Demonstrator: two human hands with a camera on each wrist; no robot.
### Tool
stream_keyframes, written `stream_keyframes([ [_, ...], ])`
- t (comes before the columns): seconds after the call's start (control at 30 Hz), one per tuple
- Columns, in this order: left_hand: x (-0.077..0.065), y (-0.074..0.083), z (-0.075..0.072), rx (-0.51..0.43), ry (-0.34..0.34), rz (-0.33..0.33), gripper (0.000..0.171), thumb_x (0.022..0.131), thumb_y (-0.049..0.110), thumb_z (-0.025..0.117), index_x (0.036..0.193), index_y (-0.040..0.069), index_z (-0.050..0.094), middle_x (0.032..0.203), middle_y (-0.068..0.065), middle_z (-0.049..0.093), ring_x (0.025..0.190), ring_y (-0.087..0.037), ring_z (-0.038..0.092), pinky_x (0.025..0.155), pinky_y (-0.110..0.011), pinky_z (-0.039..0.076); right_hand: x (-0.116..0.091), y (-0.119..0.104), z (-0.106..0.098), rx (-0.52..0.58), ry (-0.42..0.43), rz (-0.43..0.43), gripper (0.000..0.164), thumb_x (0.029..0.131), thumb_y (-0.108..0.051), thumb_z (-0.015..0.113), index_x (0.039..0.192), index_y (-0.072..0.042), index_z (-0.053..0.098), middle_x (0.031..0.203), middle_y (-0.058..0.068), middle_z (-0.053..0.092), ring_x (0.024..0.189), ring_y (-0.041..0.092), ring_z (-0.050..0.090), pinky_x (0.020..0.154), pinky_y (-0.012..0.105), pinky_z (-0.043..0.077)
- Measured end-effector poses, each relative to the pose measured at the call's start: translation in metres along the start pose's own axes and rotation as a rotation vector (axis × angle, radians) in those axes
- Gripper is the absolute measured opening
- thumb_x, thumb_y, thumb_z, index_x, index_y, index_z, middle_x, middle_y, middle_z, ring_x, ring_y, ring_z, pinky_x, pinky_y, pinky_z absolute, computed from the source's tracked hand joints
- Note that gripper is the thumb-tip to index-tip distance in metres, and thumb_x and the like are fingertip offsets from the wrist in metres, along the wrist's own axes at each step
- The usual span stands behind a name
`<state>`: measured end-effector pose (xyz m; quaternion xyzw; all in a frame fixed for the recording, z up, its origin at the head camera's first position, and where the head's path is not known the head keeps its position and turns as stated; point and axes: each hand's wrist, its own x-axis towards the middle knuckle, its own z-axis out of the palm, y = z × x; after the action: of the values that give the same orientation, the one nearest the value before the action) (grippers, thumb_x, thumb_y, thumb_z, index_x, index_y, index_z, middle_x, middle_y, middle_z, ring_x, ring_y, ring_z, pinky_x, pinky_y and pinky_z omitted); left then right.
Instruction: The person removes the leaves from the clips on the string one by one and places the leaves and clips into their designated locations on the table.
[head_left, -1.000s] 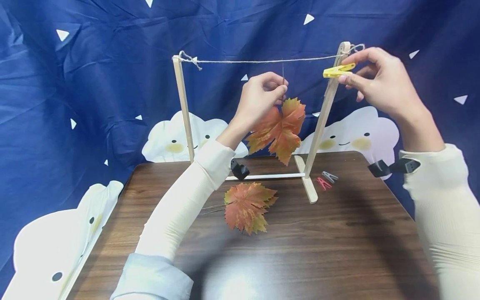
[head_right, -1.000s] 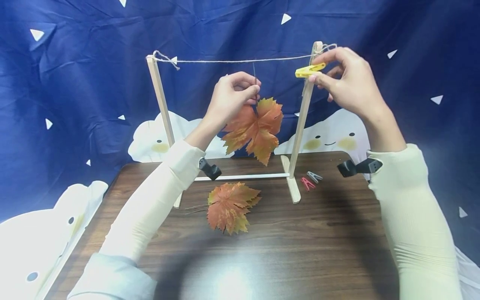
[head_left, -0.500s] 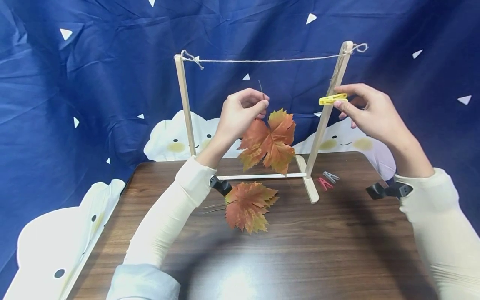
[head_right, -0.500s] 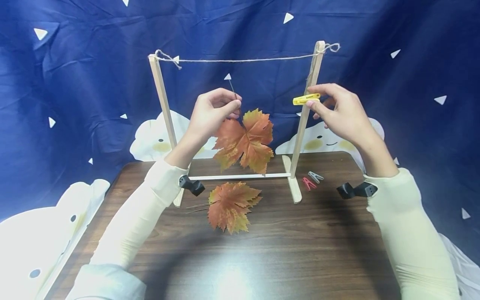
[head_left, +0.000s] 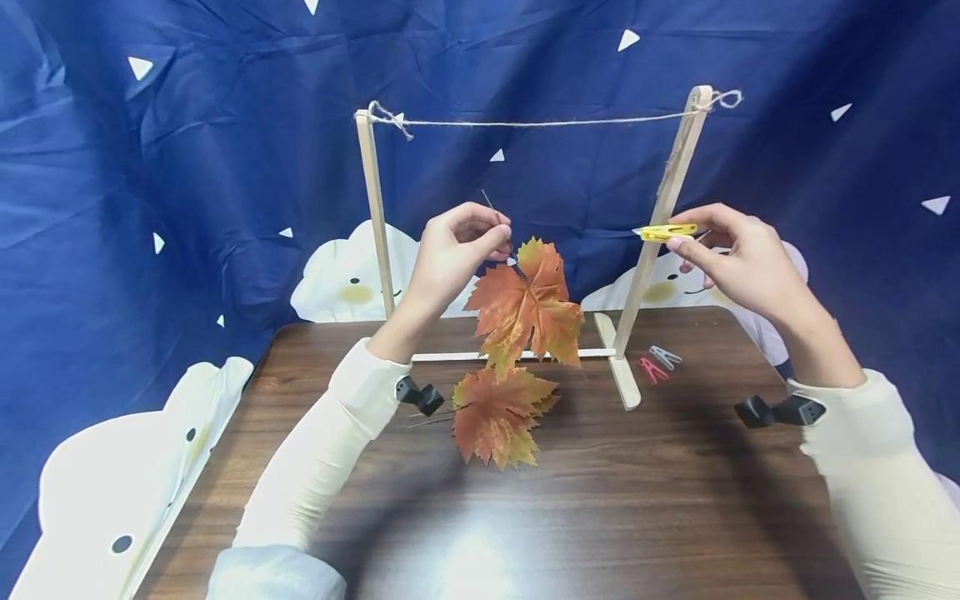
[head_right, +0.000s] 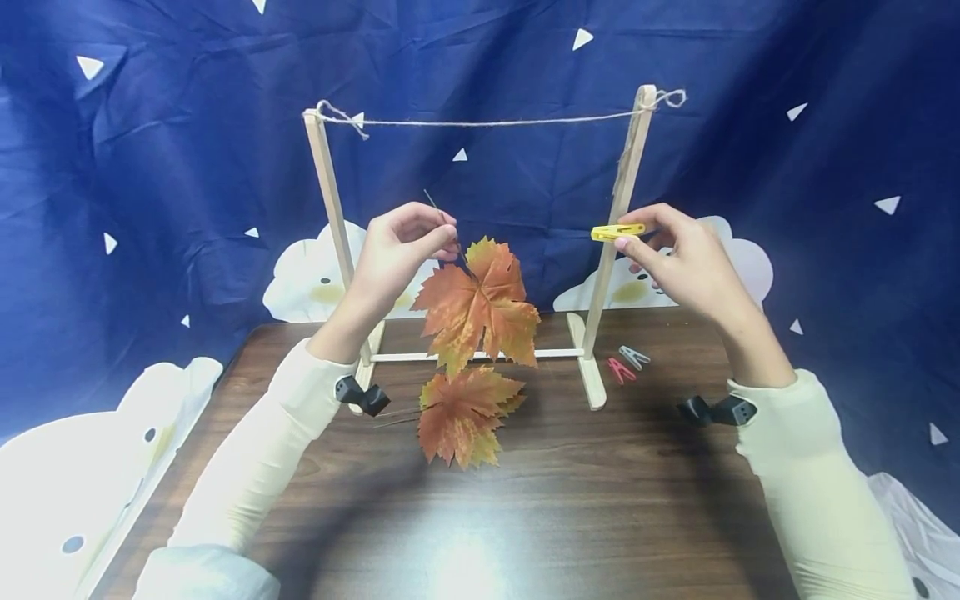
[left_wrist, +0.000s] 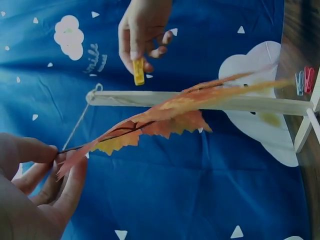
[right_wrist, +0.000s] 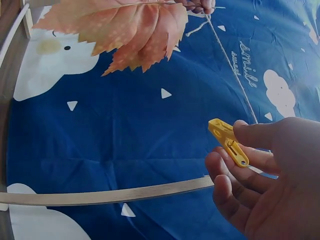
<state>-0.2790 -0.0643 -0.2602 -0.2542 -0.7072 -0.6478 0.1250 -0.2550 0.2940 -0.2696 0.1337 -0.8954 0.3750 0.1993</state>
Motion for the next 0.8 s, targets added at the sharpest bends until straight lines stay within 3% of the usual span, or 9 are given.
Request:
stream_keyframes([
  [0.1, -0.005, -0.002, -0.003, -0.035, 0.007, 0.002, 0.009, 0.098, -0.002, 0.071, 0.103, -0.01, 0.07, 0.101, -0.022, 0.075, 0.078, -0.014, 0.074, 0.081, -0.036, 0.067, -0.005, 0.004, 0.003, 0.023, -0.008, 0.008, 0.032, 0.102, -0.019, 0.073, 0.13, -0.004, 0.067, 0.077, -0.029, 0.065, 0.063, -0.004, 0.063, 0.05, 0.018, 0.048],
  [0.23, -0.014, -0.006, -0.009, -0.048, 0.02, 0.005, 0.009, 0.097, -0.004, 0.071, 0.103, -0.01, 0.068, 0.095, -0.014, 0.074, 0.076, -0.013, 0.075, 0.079, -0.036, 0.067, -0.012, 0.009, 0.008, 0.052, -0.015, 0.016, 0.032, 0.101, -0.014, 0.073, 0.131, -0.003, 0.067, 0.079, -0.028, 0.065, 0.065, -0.005, 0.065, 0.05, 0.018, 0.05],
  [0.5, -0.03, -0.011, -0.017, -0.057, 0.05, -0.018, 0.006, 0.096, -0.007, 0.07, 0.1, -0.006, 0.065, 0.086, -0.001, 0.073, 0.075, -0.01, 0.076, 0.078, -0.033, 0.067, -0.022, 0.02, 0.015, 0.018, -0.028, 0.018, 0.031, 0.101, -0.018, 0.074, 0.13, -0.009, 0.072, 0.071, -0.024, 0.067, 0.06, -0.001, 0.063, 0.049, 0.02, 0.049],
  [0.8, -0.051, -0.024, -0.025, -0.069, 0.059, -0.086, 0.008, 0.097, -0.008, 0.068, 0.1, -0.003, 0.062, 0.089, -0.004, 0.073, 0.078, -0.011, 0.077, 0.082, -0.033, 0.067, -0.034, 0.04, 0.024, 0.025, -0.013, 0.004, 0.031, 0.096, -0.008, 0.078, 0.125, -0.001, 0.071, 0.08, -0.024, 0.064, 0.065, -0.004, 0.059, 0.049, 0.017, 0.049],
])
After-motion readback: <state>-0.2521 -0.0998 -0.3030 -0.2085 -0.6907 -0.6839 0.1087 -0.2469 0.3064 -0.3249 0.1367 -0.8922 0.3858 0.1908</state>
